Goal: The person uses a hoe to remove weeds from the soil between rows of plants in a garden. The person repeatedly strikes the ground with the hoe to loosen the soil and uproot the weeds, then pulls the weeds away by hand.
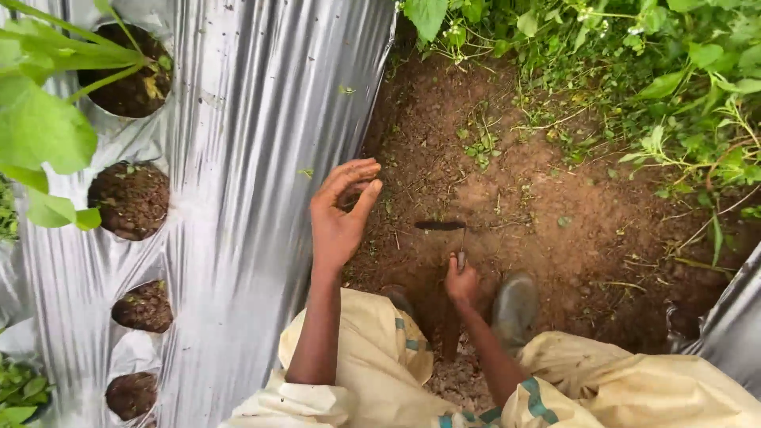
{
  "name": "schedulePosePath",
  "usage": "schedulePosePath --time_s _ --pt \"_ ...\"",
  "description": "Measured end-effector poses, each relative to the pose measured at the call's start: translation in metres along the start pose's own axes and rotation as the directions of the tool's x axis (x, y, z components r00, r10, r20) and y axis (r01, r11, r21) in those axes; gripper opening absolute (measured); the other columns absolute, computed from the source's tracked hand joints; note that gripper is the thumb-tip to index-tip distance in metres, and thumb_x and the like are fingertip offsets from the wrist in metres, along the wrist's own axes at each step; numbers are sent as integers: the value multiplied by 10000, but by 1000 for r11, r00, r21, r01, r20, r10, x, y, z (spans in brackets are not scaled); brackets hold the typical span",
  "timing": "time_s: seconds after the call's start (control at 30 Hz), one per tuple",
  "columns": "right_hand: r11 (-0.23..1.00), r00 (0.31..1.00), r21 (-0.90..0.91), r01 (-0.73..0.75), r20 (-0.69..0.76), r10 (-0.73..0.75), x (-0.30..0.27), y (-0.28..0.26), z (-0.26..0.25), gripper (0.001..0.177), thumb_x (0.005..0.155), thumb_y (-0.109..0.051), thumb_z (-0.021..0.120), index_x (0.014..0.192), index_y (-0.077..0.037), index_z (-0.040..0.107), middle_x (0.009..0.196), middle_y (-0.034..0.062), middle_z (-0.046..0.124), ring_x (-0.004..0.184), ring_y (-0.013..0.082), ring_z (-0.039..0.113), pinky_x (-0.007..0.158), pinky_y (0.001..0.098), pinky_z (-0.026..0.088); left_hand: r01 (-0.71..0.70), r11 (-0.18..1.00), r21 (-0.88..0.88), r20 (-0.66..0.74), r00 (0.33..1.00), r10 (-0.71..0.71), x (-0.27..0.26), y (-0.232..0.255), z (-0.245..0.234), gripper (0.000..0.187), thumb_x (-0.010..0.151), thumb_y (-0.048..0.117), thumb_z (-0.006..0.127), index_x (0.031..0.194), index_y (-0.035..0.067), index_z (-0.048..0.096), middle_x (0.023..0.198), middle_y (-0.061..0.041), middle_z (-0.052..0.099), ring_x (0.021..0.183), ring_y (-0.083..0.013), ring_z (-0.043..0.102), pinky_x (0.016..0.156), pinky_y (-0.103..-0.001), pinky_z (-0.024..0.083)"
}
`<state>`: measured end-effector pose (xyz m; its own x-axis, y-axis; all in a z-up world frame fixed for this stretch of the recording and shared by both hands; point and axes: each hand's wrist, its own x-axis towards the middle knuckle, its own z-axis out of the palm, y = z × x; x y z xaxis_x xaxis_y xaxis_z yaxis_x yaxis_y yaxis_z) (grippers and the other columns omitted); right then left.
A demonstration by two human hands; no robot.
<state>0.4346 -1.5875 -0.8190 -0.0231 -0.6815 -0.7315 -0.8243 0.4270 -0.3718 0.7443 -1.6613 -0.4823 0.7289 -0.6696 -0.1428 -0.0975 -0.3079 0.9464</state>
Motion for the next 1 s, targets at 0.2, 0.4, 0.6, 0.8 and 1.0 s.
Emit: schedulePosePath --time_s 0.2,0.4,0.6,0.8,1.0 --pt "980 969 148 133 -229 -97 96 -96 0 547 959 -473 641 896 59 749 767 283 681 819 487 684 764 570 510 -272 962 -37 -7 962 272 29 7 1 178 958 53 753 1135 58 761 1151 -142 713 1103 -334 710 898 -440 618" --pt "933 918 93 348 -237 -319 77 -154 -22 490 937 -375 652 818 97 706 753 319 665 845 529 676 808 578 486 -317 946 -66 48 946 320 41 -14 5 177 953 102 759 1128 75 768 1137 -139 712 1120 -321 694 887 -439 585" --pt "921 925 183 344 -237 -299 28 -82 -4 423 1034 -337 626 686 -98 633 510 99 559 470 220 516 564 366 446 -303 950 -75 81 948 309 44 -25 -5 187 955 90 756 1141 65 757 1148 -186 695 1039 -337 709 883 -466 600" --pt "945 974 244 219 4 -226 14 -77 59 481 982 -345 635 619 -37 573 432 153 557 388 283 568 491 433 449 -283 957 -57 40 958 285 39 -30 -19 179 958 92 744 1132 52 756 1130 -201 690 1001 -339 719 869 -470 611" --pt "891 972 393 226 -146 -182 58 -197 59 382 1053 -343 565 893 -10 663 606 150 632 457 237 603 490 375 472 -222 975 -15 41 974 223 39 -50 -33 191 972 74 700 1153 32 745 1136 -217 685 1028 -352 713 913 -475 596"
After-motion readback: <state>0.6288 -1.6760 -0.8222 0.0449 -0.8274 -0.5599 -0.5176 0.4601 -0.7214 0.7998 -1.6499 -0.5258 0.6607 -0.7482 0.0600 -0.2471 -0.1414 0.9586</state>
